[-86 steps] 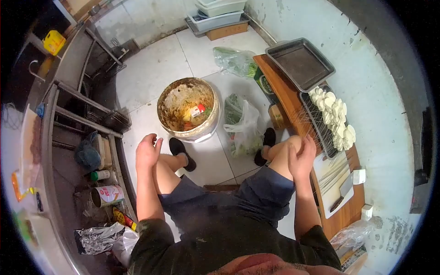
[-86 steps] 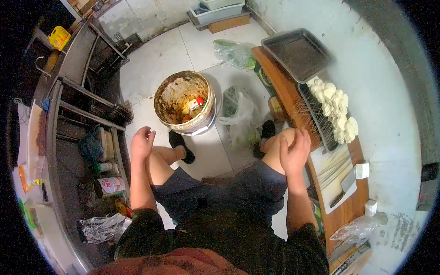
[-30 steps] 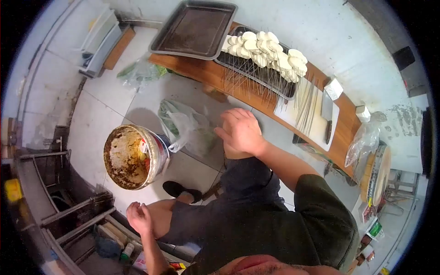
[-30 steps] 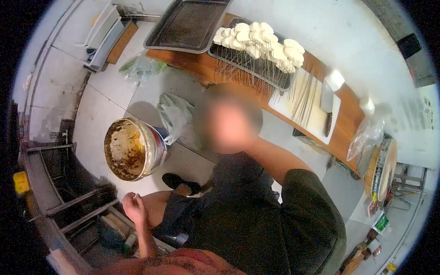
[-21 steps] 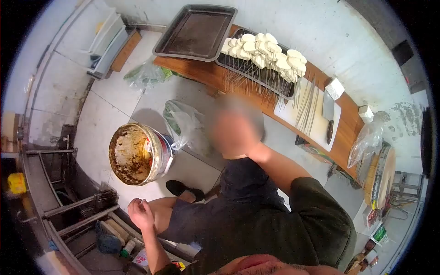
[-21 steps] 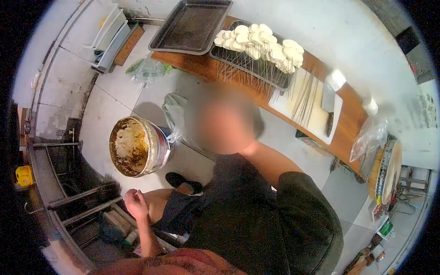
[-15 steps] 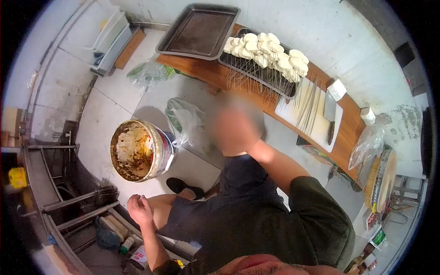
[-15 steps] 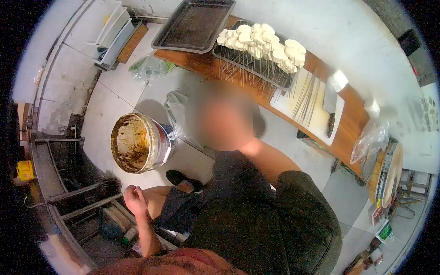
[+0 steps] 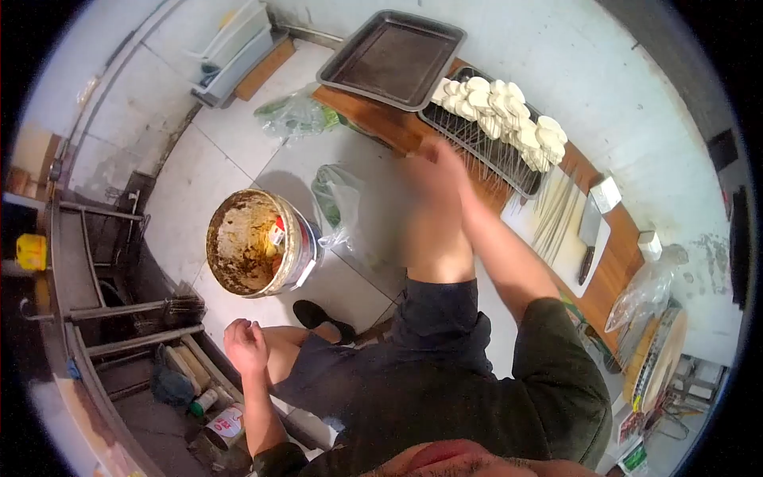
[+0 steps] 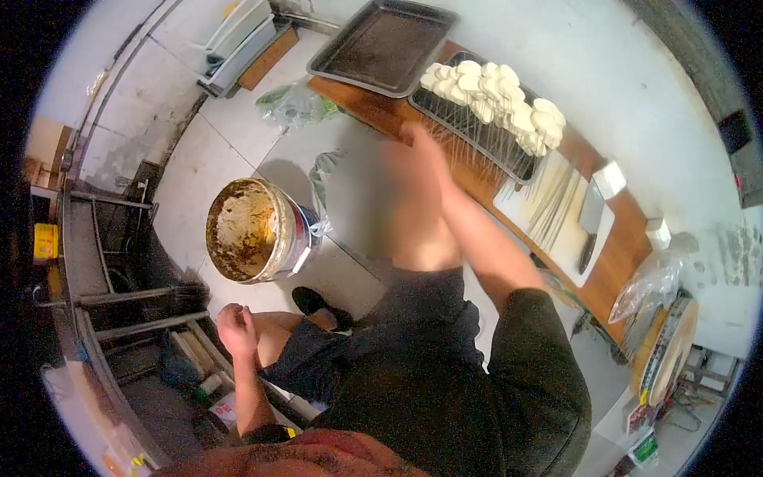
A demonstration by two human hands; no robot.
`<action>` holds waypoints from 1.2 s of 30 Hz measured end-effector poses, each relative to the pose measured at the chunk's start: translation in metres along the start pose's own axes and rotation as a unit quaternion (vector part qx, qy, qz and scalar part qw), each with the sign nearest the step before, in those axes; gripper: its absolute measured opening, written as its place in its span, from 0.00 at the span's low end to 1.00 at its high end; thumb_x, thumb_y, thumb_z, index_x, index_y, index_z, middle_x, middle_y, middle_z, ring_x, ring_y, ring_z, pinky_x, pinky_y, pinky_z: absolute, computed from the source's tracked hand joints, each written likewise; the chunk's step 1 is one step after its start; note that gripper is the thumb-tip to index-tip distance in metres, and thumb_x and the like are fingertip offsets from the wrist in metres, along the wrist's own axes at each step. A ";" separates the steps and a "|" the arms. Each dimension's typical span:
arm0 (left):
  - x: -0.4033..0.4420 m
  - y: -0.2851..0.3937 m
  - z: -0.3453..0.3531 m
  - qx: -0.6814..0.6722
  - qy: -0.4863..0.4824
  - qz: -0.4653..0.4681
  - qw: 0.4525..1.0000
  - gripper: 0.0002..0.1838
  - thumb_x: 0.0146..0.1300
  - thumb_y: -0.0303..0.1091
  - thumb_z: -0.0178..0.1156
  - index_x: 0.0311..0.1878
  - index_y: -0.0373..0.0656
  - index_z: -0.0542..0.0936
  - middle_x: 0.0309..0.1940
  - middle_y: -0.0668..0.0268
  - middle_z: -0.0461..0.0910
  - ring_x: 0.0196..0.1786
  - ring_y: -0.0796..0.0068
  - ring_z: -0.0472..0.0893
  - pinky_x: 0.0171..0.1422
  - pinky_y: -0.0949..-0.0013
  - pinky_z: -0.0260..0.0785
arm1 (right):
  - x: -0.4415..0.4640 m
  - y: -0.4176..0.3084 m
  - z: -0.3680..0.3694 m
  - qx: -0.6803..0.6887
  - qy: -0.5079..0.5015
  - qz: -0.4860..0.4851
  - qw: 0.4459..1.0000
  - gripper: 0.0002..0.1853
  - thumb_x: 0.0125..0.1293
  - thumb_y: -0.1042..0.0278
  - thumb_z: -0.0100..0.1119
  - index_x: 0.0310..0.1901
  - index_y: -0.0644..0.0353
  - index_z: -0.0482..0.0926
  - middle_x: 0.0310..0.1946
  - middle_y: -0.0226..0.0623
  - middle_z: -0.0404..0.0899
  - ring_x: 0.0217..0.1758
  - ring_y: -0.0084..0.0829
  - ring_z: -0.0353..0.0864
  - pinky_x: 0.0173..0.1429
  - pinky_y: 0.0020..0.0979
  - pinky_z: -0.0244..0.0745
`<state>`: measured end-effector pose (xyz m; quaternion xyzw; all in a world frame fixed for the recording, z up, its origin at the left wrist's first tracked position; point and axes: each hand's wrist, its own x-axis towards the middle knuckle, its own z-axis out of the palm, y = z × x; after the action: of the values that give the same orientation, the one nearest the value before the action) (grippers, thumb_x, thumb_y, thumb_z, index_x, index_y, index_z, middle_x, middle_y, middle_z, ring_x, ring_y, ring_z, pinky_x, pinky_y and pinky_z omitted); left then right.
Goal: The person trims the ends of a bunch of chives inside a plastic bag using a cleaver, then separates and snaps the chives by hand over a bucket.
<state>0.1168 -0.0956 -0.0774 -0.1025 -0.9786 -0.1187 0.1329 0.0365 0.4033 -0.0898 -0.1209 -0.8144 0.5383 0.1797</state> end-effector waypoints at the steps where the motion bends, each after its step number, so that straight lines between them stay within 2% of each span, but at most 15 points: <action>1: 0.001 0.002 0.000 0.000 0.001 -0.004 1.000 0.08 0.56 0.32 0.63 0.34 0.36 0.80 0.39 0.57 0.81 0.44 0.54 0.78 0.52 0.57 0.70 | 0.031 -0.027 -0.007 -0.066 0.026 0.136 0.988 0.32 0.58 0.48 0.64 0.55 0.66 0.72 0.49 0.51 0.78 0.53 0.46 0.78 0.58 0.39 0.71; 3: 0.004 0.002 0.001 -0.004 0.005 -0.008 1.000 0.08 0.56 0.32 0.63 0.33 0.36 0.80 0.38 0.57 0.81 0.44 0.55 0.78 0.51 0.57 0.70 | 0.096 0.007 -0.009 -0.075 0.094 0.127 0.985 0.37 0.59 0.47 0.62 0.56 0.77 0.68 0.49 0.62 0.77 0.55 0.48 0.78 0.59 0.39 0.70; 4: 0.005 -0.001 0.003 -0.007 0.008 -0.009 1.000 0.08 0.56 0.32 0.63 0.33 0.36 0.80 0.38 0.57 0.81 0.44 0.55 0.78 0.51 0.58 0.70 | 0.119 0.011 -0.007 -0.073 0.120 0.186 0.972 0.38 0.58 0.47 0.61 0.54 0.80 0.70 0.50 0.64 0.76 0.56 0.50 0.77 0.58 0.40 0.70; 5: 0.005 -0.003 0.004 -0.011 0.011 -0.011 1.000 0.08 0.56 0.32 0.63 0.33 0.37 0.80 0.38 0.57 0.81 0.43 0.55 0.78 0.51 0.58 0.70 | 0.142 0.019 -0.009 -0.054 0.081 0.243 0.965 0.35 0.60 0.48 0.60 0.51 0.81 0.73 0.52 0.63 0.76 0.54 0.50 0.79 0.54 0.41 0.72; 6: 0.006 -0.003 0.004 -0.013 0.015 -0.018 1.000 0.08 0.56 0.32 0.63 0.33 0.37 0.80 0.38 0.57 0.81 0.43 0.55 0.78 0.51 0.58 0.70 | 0.173 0.053 -0.006 -0.041 0.049 0.288 0.955 0.29 0.59 0.48 0.63 0.44 0.74 0.76 0.38 0.47 0.80 0.38 0.37 0.79 0.36 0.40 0.73; 8: 0.010 0.001 0.001 -0.018 0.024 -0.033 0.999 0.08 0.56 0.32 0.63 0.33 0.36 0.80 0.37 0.57 0.81 0.43 0.55 0.78 0.51 0.58 0.70 | 0.187 0.064 0.007 0.063 0.088 0.304 0.946 0.20 0.62 0.53 0.60 0.41 0.67 0.77 0.35 0.40 0.78 0.34 0.34 0.77 0.28 0.38 0.72; 11: 0.011 0.000 -0.002 -0.024 0.030 -0.042 0.998 0.08 0.55 0.31 0.63 0.33 0.36 0.80 0.37 0.58 0.80 0.43 0.55 0.78 0.51 0.58 0.70 | 0.205 0.086 0.022 0.136 0.077 0.399 0.903 0.12 0.65 0.61 0.55 0.41 0.61 0.78 0.37 0.37 0.78 0.34 0.35 0.77 0.29 0.39 0.75; 14: 0.017 0.001 -0.011 -0.036 0.042 -0.052 0.997 0.08 0.54 0.32 0.64 0.33 0.36 0.80 0.37 0.58 0.80 0.43 0.55 0.78 0.51 0.58 0.70 | 0.207 0.082 0.031 0.190 0.122 0.339 0.913 0.10 0.64 0.69 0.51 0.42 0.64 0.78 0.38 0.38 0.79 0.33 0.37 0.78 0.30 0.40 0.78; 15: 0.019 -0.001 -0.012 -0.033 0.044 -0.049 0.997 0.08 0.54 0.32 0.64 0.32 0.37 0.80 0.37 0.58 0.80 0.43 0.55 0.78 0.51 0.58 0.70 | 0.208 0.082 0.032 0.167 0.129 0.324 0.922 0.11 0.63 0.68 0.53 0.41 0.67 0.77 0.37 0.42 0.79 0.34 0.39 0.79 0.32 0.40 0.78; 19: 0.018 -0.009 -0.012 -0.033 0.053 -0.050 0.997 0.08 0.54 0.32 0.64 0.32 0.37 0.80 0.37 0.58 0.80 0.43 0.56 0.78 0.50 0.58 0.70 | 0.211 0.085 0.037 -0.120 0.188 0.162 0.961 0.19 0.58 0.64 0.57 0.37 0.80 0.76 0.33 0.57 0.80 0.37 0.47 0.82 0.40 0.42 0.77; 22: 0.017 -0.012 -0.016 -0.051 0.055 -0.060 0.995 0.08 0.53 0.32 0.64 0.32 0.37 0.79 0.36 0.58 0.80 0.43 0.56 0.78 0.50 0.58 0.70 | 0.197 0.010 0.050 -0.262 0.243 0.016 0.934 0.18 0.59 0.62 0.55 0.34 0.76 0.78 0.33 0.63 0.80 0.43 0.59 0.80 0.49 0.48 0.73; 23: 0.017 -0.013 -0.017 -0.059 0.057 -0.063 0.995 0.08 0.53 0.32 0.64 0.32 0.37 0.79 0.36 0.58 0.80 0.43 0.56 0.78 0.50 0.58 0.70 | 0.198 -0.010 0.056 -0.255 0.235 0.006 0.938 0.19 0.61 0.62 0.54 0.40 0.77 0.76 0.34 0.64 0.79 0.44 0.60 0.79 0.50 0.48 0.73; 26: 0.014 -0.016 -0.019 -0.072 0.076 -0.066 0.992 0.09 0.52 0.32 0.65 0.32 0.37 0.79 0.37 0.58 0.80 0.44 0.56 0.78 0.50 0.59 0.70 | 0.209 -0.050 0.076 -0.278 0.246 -0.087 0.924 0.19 0.63 0.61 0.54 0.40 0.75 0.75 0.36 0.64 0.79 0.43 0.62 0.78 0.50 0.49 0.72; 31: 0.004 -0.022 -0.022 -0.075 0.085 -0.093 0.989 0.09 0.51 0.32 0.65 0.33 0.38 0.80 0.38 0.60 0.80 0.45 0.58 0.78 0.50 0.60 0.69 | 0.232 -0.103 0.111 -0.307 0.219 -0.141 0.915 0.17 0.63 0.63 0.53 0.49 0.65 0.76 0.36 0.59 0.81 0.43 0.57 0.80 0.51 0.50 0.73; 36: 0.003 -0.026 -0.025 -0.073 0.096 -0.102 0.987 0.09 0.52 0.33 0.65 0.33 0.38 0.80 0.38 0.60 0.80 0.45 0.58 0.78 0.50 0.61 0.69 | 0.240 -0.136 0.138 -0.306 0.232 -0.221 0.897 0.18 0.63 0.64 0.52 0.53 0.62 0.75 0.39 0.55 0.81 0.44 0.54 0.81 0.51 0.48 0.74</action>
<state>0.1134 -0.1259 -0.0587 0.0005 -0.9554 -0.2117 0.2058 -0.2396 0.3290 0.0256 -0.1084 -0.8799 0.1663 0.4316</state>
